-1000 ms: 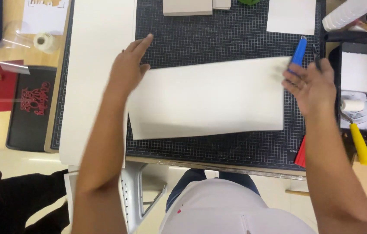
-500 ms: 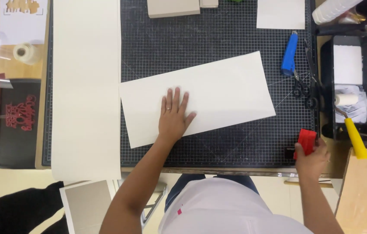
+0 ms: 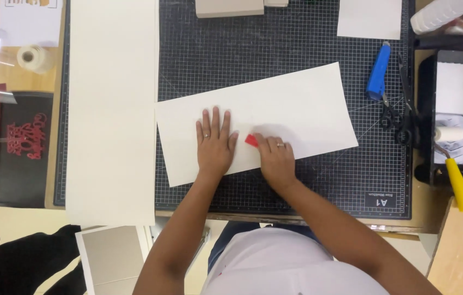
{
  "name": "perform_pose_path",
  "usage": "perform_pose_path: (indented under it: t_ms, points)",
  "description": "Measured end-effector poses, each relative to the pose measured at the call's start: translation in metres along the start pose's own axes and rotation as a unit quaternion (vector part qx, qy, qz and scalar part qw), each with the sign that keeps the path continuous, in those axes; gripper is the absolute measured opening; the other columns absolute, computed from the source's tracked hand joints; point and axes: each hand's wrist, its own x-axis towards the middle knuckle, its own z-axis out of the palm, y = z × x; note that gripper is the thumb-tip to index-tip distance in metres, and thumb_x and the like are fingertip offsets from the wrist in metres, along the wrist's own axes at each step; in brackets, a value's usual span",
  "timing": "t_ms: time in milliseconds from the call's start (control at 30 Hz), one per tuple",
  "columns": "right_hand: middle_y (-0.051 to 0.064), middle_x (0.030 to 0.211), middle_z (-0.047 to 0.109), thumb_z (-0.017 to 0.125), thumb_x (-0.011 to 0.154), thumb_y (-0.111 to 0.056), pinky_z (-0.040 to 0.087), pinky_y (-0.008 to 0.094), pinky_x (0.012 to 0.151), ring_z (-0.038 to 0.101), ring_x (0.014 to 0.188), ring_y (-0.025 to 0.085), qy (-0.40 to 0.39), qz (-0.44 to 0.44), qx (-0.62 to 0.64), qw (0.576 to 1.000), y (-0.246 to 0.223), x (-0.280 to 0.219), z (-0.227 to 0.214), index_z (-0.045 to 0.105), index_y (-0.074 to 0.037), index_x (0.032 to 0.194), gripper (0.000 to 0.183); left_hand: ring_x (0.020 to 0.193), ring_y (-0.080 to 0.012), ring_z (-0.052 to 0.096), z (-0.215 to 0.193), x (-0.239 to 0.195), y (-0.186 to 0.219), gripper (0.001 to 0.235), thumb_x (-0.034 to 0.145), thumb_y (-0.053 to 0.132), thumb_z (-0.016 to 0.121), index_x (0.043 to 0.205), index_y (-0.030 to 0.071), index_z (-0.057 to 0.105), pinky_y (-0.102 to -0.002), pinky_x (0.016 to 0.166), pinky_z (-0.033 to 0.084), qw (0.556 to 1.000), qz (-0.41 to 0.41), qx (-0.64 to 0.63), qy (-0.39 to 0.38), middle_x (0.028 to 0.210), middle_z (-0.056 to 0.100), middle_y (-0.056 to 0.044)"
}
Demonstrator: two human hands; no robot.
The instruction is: Applying glue to cardboard pieces with a roller and adhering them to a large white sheet, then smoothing with a squeegee.
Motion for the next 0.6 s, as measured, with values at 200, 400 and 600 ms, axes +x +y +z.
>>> perform_pose_path:
  t_ms: [200,400,600]
  points:
    - [0.017,0.109,0.071,0.067,0.1,-0.017,0.054,0.049,0.075,0.07,0.1,0.035,-0.087,0.225,-0.152,0.959,0.181,0.06,0.034,0.059,-0.005,0.131,0.034,0.16,-0.0323,-0.006,0.0,-0.003,0.0,0.063,0.111,0.054,0.023,0.167,0.027,0.015,-0.05,0.129,-0.005,1.0,0.0,-0.002,0.013,0.175,0.002,-0.007]
    - [0.017,0.118,0.065,0.051,0.098,-0.009,0.05,0.051,0.08,0.064,0.111,0.04,-0.165,0.085,0.053,0.981,0.0,0.066,0.039,0.053,-0.006,0.144,0.046,0.16,-0.0318,-0.008,-0.004,0.001,0.002,0.059,0.112,0.049,0.025,0.167,0.031,0.013,-0.047,0.129,-0.008,1.0,-0.013,0.003,-0.018,0.175,0.002,-0.005]
    - [0.015,0.118,0.056,0.06,0.106,-0.021,0.058,0.051,0.075,0.067,0.107,0.035,-0.136,0.313,-0.062,0.938,0.167,0.096,0.073,0.044,-0.004,0.142,0.044,0.16,-0.0333,-0.007,-0.019,-0.002,0.007,0.058,0.111,0.051,0.029,0.166,0.037,0.018,-0.048,0.13,-0.007,1.0,-0.007,-0.011,-0.029,0.175,0.004,-0.004]
